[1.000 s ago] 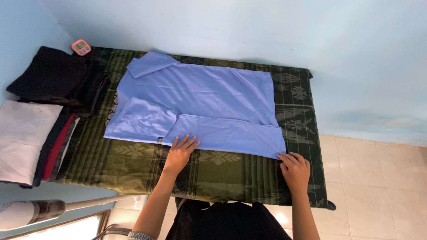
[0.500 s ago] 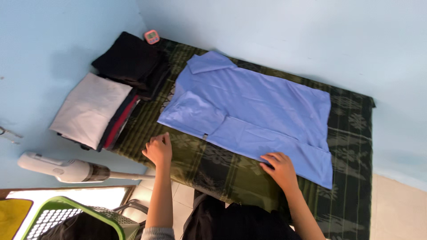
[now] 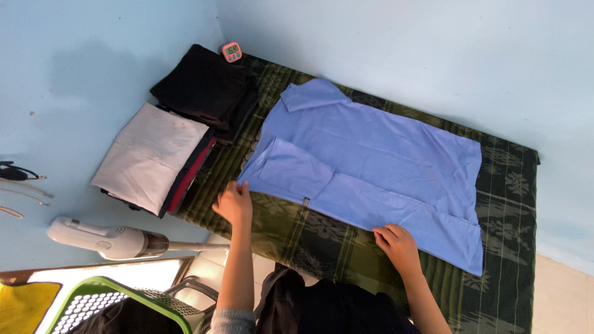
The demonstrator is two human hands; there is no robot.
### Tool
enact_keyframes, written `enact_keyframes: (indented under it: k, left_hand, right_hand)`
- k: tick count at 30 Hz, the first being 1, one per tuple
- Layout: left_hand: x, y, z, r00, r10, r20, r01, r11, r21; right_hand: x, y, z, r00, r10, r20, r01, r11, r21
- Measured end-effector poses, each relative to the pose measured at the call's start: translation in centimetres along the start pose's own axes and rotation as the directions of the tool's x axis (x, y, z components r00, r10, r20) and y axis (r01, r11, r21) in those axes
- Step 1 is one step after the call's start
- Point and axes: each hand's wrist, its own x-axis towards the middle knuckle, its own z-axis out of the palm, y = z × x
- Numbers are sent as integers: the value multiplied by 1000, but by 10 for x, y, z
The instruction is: The person folds a blue shirt on a mattress by hand, smoothing the fabric and folding the sleeves and body into a neat rectangle.
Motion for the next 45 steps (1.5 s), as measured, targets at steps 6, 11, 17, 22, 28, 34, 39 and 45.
enact_keyframes:
  k: [6, 11, 17, 22, 28, 34, 39, 45]
  left_hand:
    - [25, -5, -11, 976, -73, 204, 97, 989, -109]
    - [28, -1, -19, 967, -28, 254, 26, 1000, 10]
    - [15, 8, -39, 986, 76, 150, -99, 984, 147]
    - [-4, 59, 2, 787, 617, 18, -617, 787, -1]
    - [-10, 114, 51, 611, 738, 285, -729, 665, -162]
    - [-6, 111, 54, 620, 702, 351, -706, 694, -143]
    - [-4, 109, 59, 611, 712, 347, -723, 680, -124]
    - [18, 129, 56, 684, 657, 317, -661, 742, -113]
  right_hand:
    - [5, -9, 3, 1000, 8, 24, -8, 1000, -1]
    - [2, -12, 3, 989, 116, 94, -120, 992, 46]
    - [-1, -7, 6, 993, 61, 103, -65, 997, 39]
    - [-11, 42, -11, 976, 193, -97, -201, 976, -87]
    - [7, 123, -21, 926, 373, -59, -372, 875, -309]
    - [-15, 138, -19, 878, 469, -99, -476, 830, -291]
    - [5, 135, -18, 882, 448, -144, -470, 821, -323]
    - [89, 105, -1, 925, 380, 24, -380, 925, -18]
